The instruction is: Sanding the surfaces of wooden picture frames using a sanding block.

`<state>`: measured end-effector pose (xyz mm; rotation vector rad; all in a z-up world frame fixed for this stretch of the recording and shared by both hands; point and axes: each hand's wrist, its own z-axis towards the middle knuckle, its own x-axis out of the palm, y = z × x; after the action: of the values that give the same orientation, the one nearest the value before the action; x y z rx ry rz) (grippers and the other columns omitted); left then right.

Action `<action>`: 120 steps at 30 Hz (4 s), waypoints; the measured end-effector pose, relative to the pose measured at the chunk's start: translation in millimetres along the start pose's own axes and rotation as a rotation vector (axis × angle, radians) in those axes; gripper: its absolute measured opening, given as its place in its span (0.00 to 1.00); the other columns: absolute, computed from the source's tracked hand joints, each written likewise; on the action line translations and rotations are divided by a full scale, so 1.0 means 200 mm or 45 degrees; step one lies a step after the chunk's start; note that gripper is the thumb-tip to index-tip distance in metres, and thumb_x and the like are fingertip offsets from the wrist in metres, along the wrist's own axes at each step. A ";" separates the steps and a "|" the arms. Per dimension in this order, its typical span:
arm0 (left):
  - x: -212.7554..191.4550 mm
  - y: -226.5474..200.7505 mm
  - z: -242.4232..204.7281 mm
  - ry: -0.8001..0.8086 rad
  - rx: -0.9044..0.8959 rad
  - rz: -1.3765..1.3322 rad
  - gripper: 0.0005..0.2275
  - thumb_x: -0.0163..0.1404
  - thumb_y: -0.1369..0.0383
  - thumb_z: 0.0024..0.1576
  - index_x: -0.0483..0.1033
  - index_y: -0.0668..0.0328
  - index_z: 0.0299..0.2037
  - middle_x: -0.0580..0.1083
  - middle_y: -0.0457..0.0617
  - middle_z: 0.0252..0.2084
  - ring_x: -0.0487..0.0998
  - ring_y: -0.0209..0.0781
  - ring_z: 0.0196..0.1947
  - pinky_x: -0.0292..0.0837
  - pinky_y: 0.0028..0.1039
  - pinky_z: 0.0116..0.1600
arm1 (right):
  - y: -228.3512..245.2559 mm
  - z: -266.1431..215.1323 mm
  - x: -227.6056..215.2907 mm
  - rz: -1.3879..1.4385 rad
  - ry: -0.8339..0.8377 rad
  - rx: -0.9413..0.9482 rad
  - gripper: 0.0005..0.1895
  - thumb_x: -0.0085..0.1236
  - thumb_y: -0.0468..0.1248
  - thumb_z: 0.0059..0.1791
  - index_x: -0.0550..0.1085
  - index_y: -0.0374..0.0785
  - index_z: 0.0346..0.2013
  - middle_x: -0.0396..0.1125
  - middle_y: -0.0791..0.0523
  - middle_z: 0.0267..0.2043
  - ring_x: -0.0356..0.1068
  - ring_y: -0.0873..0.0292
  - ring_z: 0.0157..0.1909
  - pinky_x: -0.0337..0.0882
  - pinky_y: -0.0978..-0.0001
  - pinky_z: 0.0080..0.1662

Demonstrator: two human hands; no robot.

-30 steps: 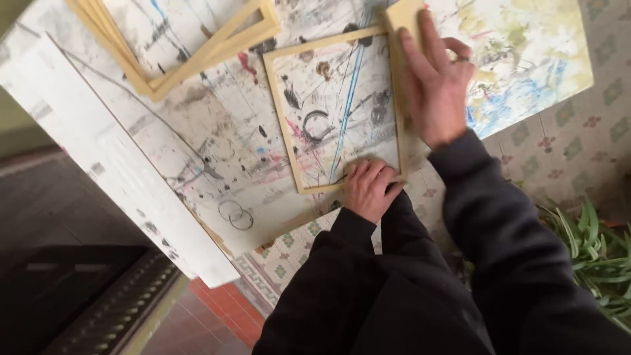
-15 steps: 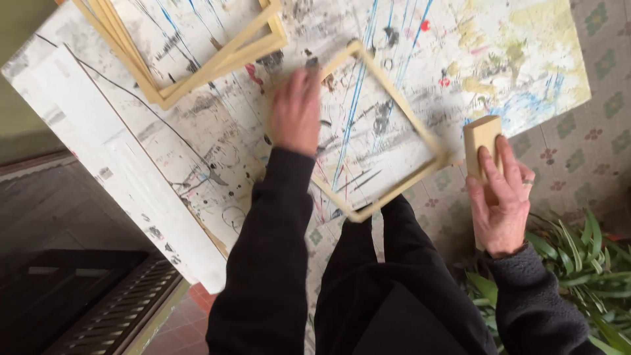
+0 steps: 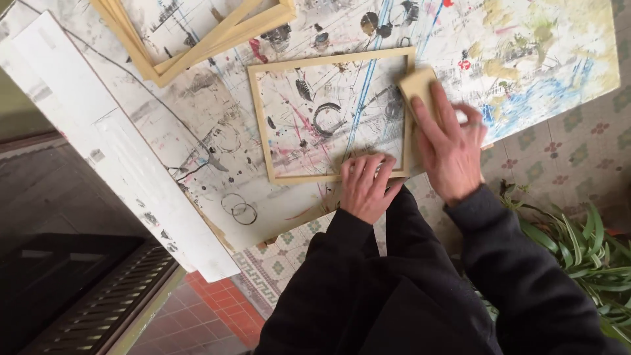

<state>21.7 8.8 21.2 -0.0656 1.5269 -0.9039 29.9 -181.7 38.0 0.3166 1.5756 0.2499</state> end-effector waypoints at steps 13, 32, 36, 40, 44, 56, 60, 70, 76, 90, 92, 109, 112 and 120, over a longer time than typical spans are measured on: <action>0.12 0.02 -0.07 -0.069 0.058 -0.184 0.10 0.64 0.63 0.54 0.76 0.52 0.38 0.73 0.41 0.42 0.73 0.43 0.43 0.63 0.37 0.49 | 0.07 -0.09 0.06 0.002 0.078 0.072 0.26 0.54 0.34 0.54 0.69 0.47 0.69 0.56 0.53 0.77 0.59 0.41 0.63 0.57 0.45 0.67; 0.14 0.06 -0.04 -0.126 0.060 -0.093 0.10 0.64 0.61 0.55 0.77 0.53 0.38 0.72 0.41 0.41 0.72 0.43 0.43 0.62 0.37 0.48 | 0.12 -0.32 0.04 -0.010 0.044 0.096 0.28 0.57 0.34 0.52 0.71 0.47 0.68 0.59 0.52 0.76 0.58 0.41 0.62 0.57 0.46 0.63; 0.13 0.03 -0.04 -0.077 0.064 -0.153 0.10 0.64 0.63 0.54 0.76 0.53 0.38 0.72 0.40 0.42 0.73 0.42 0.43 0.62 0.37 0.49 | 0.00 0.00 0.12 0.112 0.005 0.047 0.28 0.52 0.33 0.57 0.67 0.44 0.74 0.55 0.50 0.80 0.59 0.42 0.67 0.56 0.45 0.69; 0.14 0.03 -0.04 -0.146 0.082 -0.168 0.11 0.64 0.61 0.56 0.76 0.53 0.39 0.72 0.39 0.42 0.72 0.41 0.44 0.63 0.36 0.49 | 0.00 -0.08 0.14 0.067 -0.134 0.052 0.25 0.53 0.35 0.63 0.68 0.47 0.76 0.57 0.52 0.79 0.58 0.40 0.63 0.58 0.48 0.61; 0.16 0.07 -0.05 -0.128 0.067 -0.096 0.10 0.64 0.61 0.55 0.76 0.52 0.38 0.71 0.40 0.42 0.72 0.43 0.43 0.62 0.37 0.49 | 0.09 -0.31 0.11 0.009 0.061 0.093 0.26 0.53 0.36 0.55 0.68 0.51 0.70 0.57 0.52 0.78 0.59 0.41 0.64 0.58 0.45 0.61; 0.12 0.06 -0.03 -0.138 0.076 -0.086 0.11 0.64 0.60 0.55 0.77 0.52 0.39 0.72 0.40 0.42 0.72 0.42 0.42 0.63 0.36 0.49 | 0.11 -0.25 0.08 0.000 0.049 0.124 0.26 0.53 0.34 0.55 0.70 0.47 0.69 0.59 0.52 0.77 0.59 0.41 0.62 0.58 0.45 0.61; 0.11 0.04 -0.03 -0.056 0.093 -0.127 0.10 0.64 0.62 0.54 0.77 0.52 0.39 0.73 0.41 0.42 0.73 0.42 0.43 0.63 0.37 0.48 | 0.06 0.08 0.06 0.083 -0.058 0.143 0.24 0.54 0.33 0.60 0.69 0.47 0.72 0.57 0.52 0.80 0.58 0.41 0.65 0.57 0.44 0.65; 0.12 0.04 -0.05 -0.104 0.077 -0.164 0.11 0.65 0.61 0.55 0.75 0.52 0.38 0.72 0.40 0.41 0.73 0.42 0.42 0.63 0.36 0.49 | 0.09 -0.06 0.06 -0.045 0.044 0.159 0.25 0.56 0.33 0.56 0.70 0.47 0.70 0.58 0.52 0.78 0.57 0.38 0.63 0.58 0.43 0.62; 0.14 0.06 -0.01 -0.145 0.129 -0.116 0.11 0.63 0.60 0.56 0.76 0.53 0.39 0.71 0.42 0.42 0.72 0.43 0.45 0.63 0.37 0.51 | 0.12 -0.25 0.04 0.058 0.011 0.071 0.29 0.53 0.32 0.53 0.69 0.45 0.71 0.57 0.49 0.77 0.61 0.37 0.60 0.56 0.42 0.66; 0.16 0.08 -0.07 -0.128 0.084 -0.097 0.11 0.64 0.59 0.55 0.76 0.53 0.38 0.71 0.40 0.40 0.73 0.41 0.43 0.61 0.37 0.48 | 0.06 -0.39 0.08 0.004 0.130 0.088 0.28 0.57 0.34 0.52 0.70 0.51 0.69 0.58 0.54 0.77 0.60 0.41 0.64 0.57 0.44 0.64; 0.12 0.07 -0.04 -0.074 0.089 -0.089 0.10 0.63 0.61 0.55 0.76 0.53 0.38 0.72 0.40 0.41 0.73 0.41 0.43 0.62 0.36 0.49 | 0.08 -0.14 0.04 0.013 0.080 0.078 0.28 0.56 0.33 0.54 0.69 0.49 0.70 0.58 0.53 0.78 0.59 0.39 0.65 0.57 0.44 0.66; 0.12 0.03 -0.01 -0.089 0.092 -0.132 0.10 0.63 0.62 0.56 0.77 0.53 0.42 0.72 0.41 0.43 0.73 0.43 0.44 0.65 0.36 0.52 | 0.08 -0.08 0.01 -0.007 -0.037 0.008 0.32 0.52 0.31 0.53 0.69 0.45 0.74 0.57 0.50 0.79 0.59 0.38 0.62 0.58 0.44 0.65; 0.11 0.05 -0.02 -0.144 0.076 -0.087 0.10 0.64 0.61 0.55 0.76 0.52 0.39 0.72 0.40 0.42 0.73 0.42 0.43 0.63 0.37 0.49 | 0.11 -0.33 0.05 -0.035 0.060 0.052 0.27 0.54 0.34 0.52 0.70 0.50 0.68 0.59 0.53 0.77 0.59 0.39 0.61 0.59 0.46 0.62; 0.14 0.04 -0.03 -0.129 0.073 -0.148 0.10 0.64 0.61 0.56 0.77 0.53 0.40 0.73 0.40 0.43 0.73 0.43 0.44 0.64 0.37 0.49 | 0.06 0.02 0.04 0.014 0.000 0.048 0.29 0.56 0.32 0.55 0.69 0.45 0.73 0.56 0.51 0.80 0.60 0.39 0.63 0.58 0.42 0.68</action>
<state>14.4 2.6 -6.1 -0.1580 1.4132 -1.0210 34.8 -167.4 34.8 0.3547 1.5804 0.2289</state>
